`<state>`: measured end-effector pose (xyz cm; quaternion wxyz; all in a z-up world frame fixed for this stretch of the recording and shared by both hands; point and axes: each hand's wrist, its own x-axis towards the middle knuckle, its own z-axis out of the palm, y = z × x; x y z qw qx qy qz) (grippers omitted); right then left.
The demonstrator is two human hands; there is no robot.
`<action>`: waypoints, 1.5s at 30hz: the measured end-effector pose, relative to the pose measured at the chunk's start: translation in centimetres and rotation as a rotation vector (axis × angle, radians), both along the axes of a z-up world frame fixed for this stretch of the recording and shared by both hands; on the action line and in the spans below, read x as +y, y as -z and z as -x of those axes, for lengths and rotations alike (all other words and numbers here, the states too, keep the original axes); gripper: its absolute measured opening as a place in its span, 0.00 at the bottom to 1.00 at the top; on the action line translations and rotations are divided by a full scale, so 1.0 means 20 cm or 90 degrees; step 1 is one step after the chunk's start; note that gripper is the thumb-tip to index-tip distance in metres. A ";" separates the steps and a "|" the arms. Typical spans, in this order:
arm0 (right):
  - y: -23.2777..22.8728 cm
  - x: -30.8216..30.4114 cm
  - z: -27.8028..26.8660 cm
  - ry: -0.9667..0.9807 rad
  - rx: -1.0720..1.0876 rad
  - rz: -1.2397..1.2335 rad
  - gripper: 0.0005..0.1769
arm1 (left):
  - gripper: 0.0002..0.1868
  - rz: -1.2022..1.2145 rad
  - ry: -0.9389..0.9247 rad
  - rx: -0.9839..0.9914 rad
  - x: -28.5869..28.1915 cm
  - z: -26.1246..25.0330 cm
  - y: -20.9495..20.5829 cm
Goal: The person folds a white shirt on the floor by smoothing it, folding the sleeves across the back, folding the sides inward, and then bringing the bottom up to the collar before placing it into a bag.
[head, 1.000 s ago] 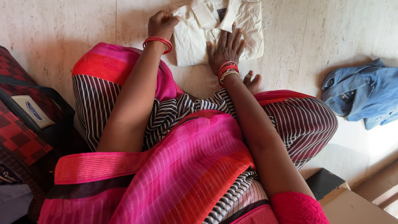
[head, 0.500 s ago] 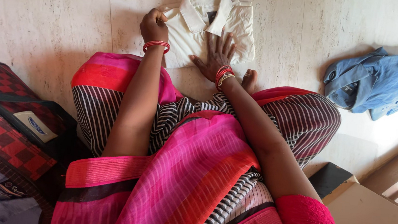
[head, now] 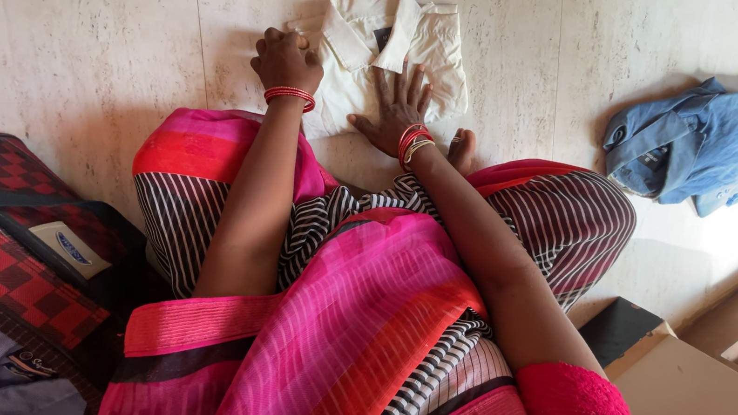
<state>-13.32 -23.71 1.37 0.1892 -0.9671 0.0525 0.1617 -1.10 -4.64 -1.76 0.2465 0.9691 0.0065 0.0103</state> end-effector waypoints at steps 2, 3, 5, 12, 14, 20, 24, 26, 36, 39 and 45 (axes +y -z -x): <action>-0.01 0.00 0.00 -0.005 -0.001 0.006 0.62 | 0.11 -0.030 0.002 0.003 0.01 0.00 0.05; -0.01 0.00 0.00 -0.004 0.000 0.005 0.62 | 0.13 -0.057 0.002 0.004 0.02 -0.01 0.08; -0.01 0.00 0.00 -0.005 -0.011 0.004 0.62 | 0.12 -0.084 0.003 -0.005 0.04 -0.03 0.13; -0.03 0.01 0.00 0.001 0.000 -0.009 0.62 | 0.06 0.083 -0.080 -0.008 0.07 -0.10 0.17; -0.05 0.00 0.00 -0.001 -0.008 -0.012 0.63 | 0.07 0.076 -0.106 -0.064 0.07 -0.10 0.14; 0.06 0.06 0.01 0.038 0.049 -0.056 0.67 | 0.10 0.057 -0.125 -0.238 0.02 -0.03 -0.08; 0.26 0.05 0.01 0.093 -0.086 -0.178 0.59 | 0.19 -0.014 -0.035 -0.057 -0.09 0.15 -0.17; 0.31 0.04 -0.01 0.125 -0.130 -0.250 0.49 | 0.37 -0.053 0.033 0.020 -0.16 0.26 -0.18; 0.03 0.01 -0.05 -0.048 -0.086 0.070 0.38 | 0.74 -0.167 0.142 0.323 -0.16 0.22 -0.17; -0.09 -0.12 -0.14 0.050 -0.060 0.076 0.46 | 0.76 -0.139 0.152 0.331 -0.15 0.23 -0.19; -0.08 -0.13 -0.14 0.144 -0.028 0.119 0.48 | 0.77 -0.124 0.153 0.327 -0.15 0.22 -0.18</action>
